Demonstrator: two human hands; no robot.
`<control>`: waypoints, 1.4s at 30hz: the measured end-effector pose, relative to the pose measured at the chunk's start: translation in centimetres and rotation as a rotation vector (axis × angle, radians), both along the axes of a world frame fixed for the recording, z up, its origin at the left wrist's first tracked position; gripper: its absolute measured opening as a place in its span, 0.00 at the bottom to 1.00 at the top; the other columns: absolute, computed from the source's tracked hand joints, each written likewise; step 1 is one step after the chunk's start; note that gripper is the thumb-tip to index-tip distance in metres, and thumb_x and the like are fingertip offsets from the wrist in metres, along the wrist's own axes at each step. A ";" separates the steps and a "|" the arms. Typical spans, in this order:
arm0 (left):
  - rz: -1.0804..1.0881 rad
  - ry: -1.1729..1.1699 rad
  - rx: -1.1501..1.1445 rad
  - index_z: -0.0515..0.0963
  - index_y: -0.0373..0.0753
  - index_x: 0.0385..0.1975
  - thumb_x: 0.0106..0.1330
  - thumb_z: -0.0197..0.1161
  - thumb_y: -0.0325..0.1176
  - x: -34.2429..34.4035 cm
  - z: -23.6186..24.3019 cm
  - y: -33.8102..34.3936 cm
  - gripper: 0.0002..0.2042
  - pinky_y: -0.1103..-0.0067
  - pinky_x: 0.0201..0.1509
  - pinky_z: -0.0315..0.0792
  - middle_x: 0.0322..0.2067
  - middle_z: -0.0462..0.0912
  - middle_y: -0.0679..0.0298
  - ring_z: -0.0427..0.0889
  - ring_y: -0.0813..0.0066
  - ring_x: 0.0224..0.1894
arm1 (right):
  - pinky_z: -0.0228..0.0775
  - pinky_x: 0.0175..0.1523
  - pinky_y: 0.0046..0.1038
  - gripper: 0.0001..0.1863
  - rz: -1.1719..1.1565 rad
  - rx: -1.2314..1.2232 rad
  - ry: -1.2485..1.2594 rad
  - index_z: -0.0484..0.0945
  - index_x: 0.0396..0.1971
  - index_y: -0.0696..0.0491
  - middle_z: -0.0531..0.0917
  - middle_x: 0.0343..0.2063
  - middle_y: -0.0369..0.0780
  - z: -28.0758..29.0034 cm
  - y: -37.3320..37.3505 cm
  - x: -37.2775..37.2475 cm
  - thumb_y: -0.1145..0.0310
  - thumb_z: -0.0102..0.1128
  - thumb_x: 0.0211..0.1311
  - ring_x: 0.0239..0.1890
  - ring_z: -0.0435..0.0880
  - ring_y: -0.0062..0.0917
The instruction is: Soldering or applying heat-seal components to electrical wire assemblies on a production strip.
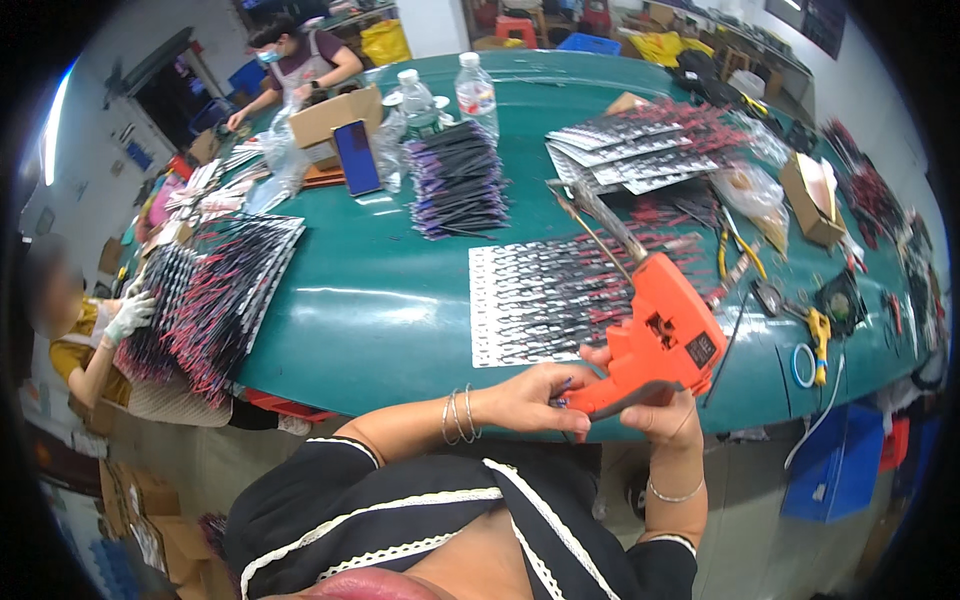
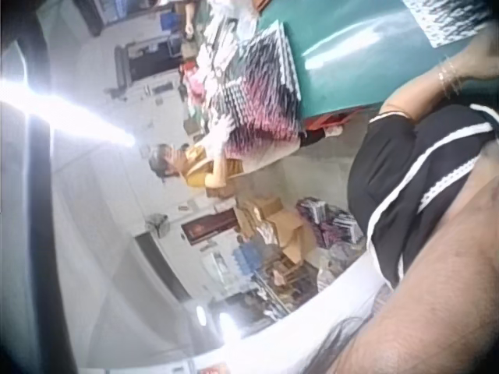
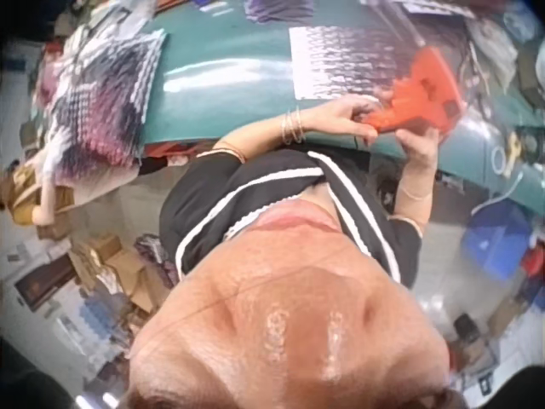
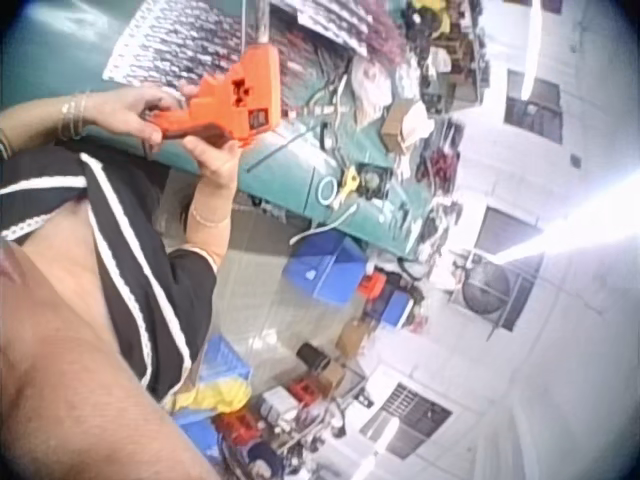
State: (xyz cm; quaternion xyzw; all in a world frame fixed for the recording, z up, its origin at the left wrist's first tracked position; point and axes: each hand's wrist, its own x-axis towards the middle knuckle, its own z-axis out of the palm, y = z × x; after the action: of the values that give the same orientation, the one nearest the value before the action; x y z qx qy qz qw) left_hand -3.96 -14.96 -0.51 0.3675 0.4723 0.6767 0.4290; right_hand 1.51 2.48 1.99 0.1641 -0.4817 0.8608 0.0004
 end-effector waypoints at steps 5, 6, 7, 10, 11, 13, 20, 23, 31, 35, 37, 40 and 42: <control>0.117 0.205 -0.064 0.68 0.34 0.40 0.56 0.59 0.31 -0.3 0.3 -1.3 0.14 0.82 0.35 0.69 0.26 0.74 0.66 0.75 0.80 0.30 | 0.63 0.51 0.32 0.31 -0.253 0.519 0.034 0.61 0.49 0.62 0.74 0.39 0.45 1.4 2.4 0.4 0.80 0.60 0.39 0.46 0.72 0.33; 0.137 0.201 -0.070 0.68 0.34 0.40 0.56 0.59 0.31 -0.5 0.3 -1.6 0.14 0.82 0.35 0.69 0.26 0.74 0.66 0.75 0.80 0.30 | 0.63 0.50 0.29 0.26 -0.480 0.810 0.109 0.64 0.48 0.61 0.75 0.38 0.44 2.1 2.9 0.3 0.80 0.57 0.43 0.45 0.73 0.30; 0.161 0.202 -0.083 0.67 0.34 0.40 0.56 0.58 0.30 -0.8 0.3 -2.0 0.14 0.82 0.35 0.69 0.26 0.74 0.66 0.75 0.81 0.30 | 0.63 0.49 0.28 0.23 -0.543 0.778 0.099 0.65 0.46 0.61 0.75 0.38 0.44 3.0 3.4 0.4 0.80 0.54 0.46 0.43 0.74 0.28; 0.211 0.151 -0.053 0.66 0.34 0.41 0.58 0.56 0.30 -1.3 -0.1 -2.4 0.13 0.83 0.36 0.68 0.25 0.74 0.66 0.74 0.81 0.29 | 0.63 0.49 0.26 0.17 -0.663 0.725 0.183 0.68 0.43 0.60 0.76 0.37 0.43 6.6 2.9 0.5 0.81 0.47 0.50 0.39 0.75 0.25; 0.246 0.186 -0.083 0.66 0.34 0.40 0.58 0.56 0.30 -1.6 -0.3 -2.5 0.12 0.83 0.35 0.68 0.25 0.73 0.66 0.74 0.81 0.29 | 0.64 0.48 0.27 0.17 -0.633 0.826 0.337 0.68 0.43 0.60 0.77 0.35 0.43 8.0 2.0 0.6 0.82 0.47 0.50 0.38 0.76 0.27; 0.297 0.187 -0.085 0.67 0.35 0.38 0.58 0.55 0.29 -1.9 -0.9 -2.3 0.10 0.84 0.33 0.67 0.24 0.72 0.67 0.73 0.82 0.27 | 0.67 0.44 0.29 0.16 -0.520 0.968 0.657 0.69 0.41 0.60 0.78 0.32 0.44 10.9 -0.4 0.5 0.82 0.47 0.48 0.34 0.78 0.30; 0.423 0.192 -0.042 0.67 0.34 0.36 0.58 0.55 0.29 -1.6 -3.2 -2.2 0.09 0.85 0.32 0.67 0.23 0.71 0.68 0.73 0.82 0.26 | 0.69 0.27 0.21 0.13 -0.201 0.831 1.345 0.77 0.30 0.50 0.75 0.25 0.38 15.6 -10.1 -0.4 0.76 0.55 0.39 0.21 0.73 0.23; 0.411 0.164 -0.080 0.67 0.34 0.37 0.58 0.55 0.30 -1.1 -3.7 -2.8 0.10 0.84 0.32 0.67 0.23 0.72 0.67 0.73 0.82 0.27 | 0.68 0.24 0.17 0.11 -0.432 0.768 1.385 0.79 0.26 0.45 0.74 0.22 0.36 15.5 -11.8 0.7 0.74 0.56 0.38 0.17 0.71 0.18; 0.414 0.359 -0.129 0.67 0.33 0.37 0.58 0.55 0.31 -1.5 -2.7 -3.6 0.11 0.84 0.31 0.67 0.24 0.72 0.66 0.74 0.82 0.27 | 0.70 0.27 0.22 0.03 -0.306 1.280 1.078 0.76 0.21 0.45 0.77 0.20 0.38 19.8 -7.6 2.9 0.71 0.57 0.45 0.19 0.75 0.22; 0.361 0.279 -0.124 0.67 0.33 0.39 0.58 0.56 0.32 -1.5 -2.1 -3.3 0.12 0.84 0.33 0.68 0.24 0.73 0.66 0.74 0.82 0.27 | 0.71 0.27 0.26 0.05 -0.425 0.829 0.982 0.72 0.29 0.53 0.77 0.20 0.44 19.4 -7.2 1.9 0.70 0.53 0.52 0.20 0.76 0.28; 0.360 0.249 -0.082 0.67 0.33 0.39 0.58 0.55 0.31 -1.5 -2.3 -2.9 0.12 0.84 0.33 0.68 0.24 0.73 0.66 0.74 0.82 0.27 | 0.70 0.28 0.27 0.06 -0.748 1.161 0.712 0.73 0.29 0.55 0.77 0.22 0.45 19.8 -9.0 2.7 0.69 0.52 0.53 0.21 0.76 0.29; 0.380 0.255 -0.097 0.66 0.32 0.41 0.58 0.55 0.29 -1.0 -2.8 -2.2 0.13 0.85 0.34 0.68 0.25 0.73 0.67 0.74 0.82 0.28 | 0.69 0.29 0.29 0.09 -0.582 1.209 1.012 0.73 0.31 0.57 0.77 0.24 0.45 19.2 -10.9 2.6 0.68 0.51 0.53 0.24 0.76 0.30; 0.443 0.231 -0.094 0.66 0.31 0.42 0.58 0.54 0.25 -0.3 -2.7 -1.6 0.13 0.85 0.33 0.67 0.24 0.72 0.67 0.73 0.82 0.27 | 0.69 0.30 0.29 0.11 0.229 0.769 1.135 0.71 0.33 0.58 0.77 0.26 0.45 18.0 -11.5 0.9 0.66 0.51 0.54 0.25 0.76 0.30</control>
State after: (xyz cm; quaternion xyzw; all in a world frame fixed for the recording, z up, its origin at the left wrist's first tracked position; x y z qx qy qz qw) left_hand -4.29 -16.53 -3.22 0.3095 0.6181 0.6849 0.2302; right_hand 2.44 -9.02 19.99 0.6271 -0.6575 0.4047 0.1029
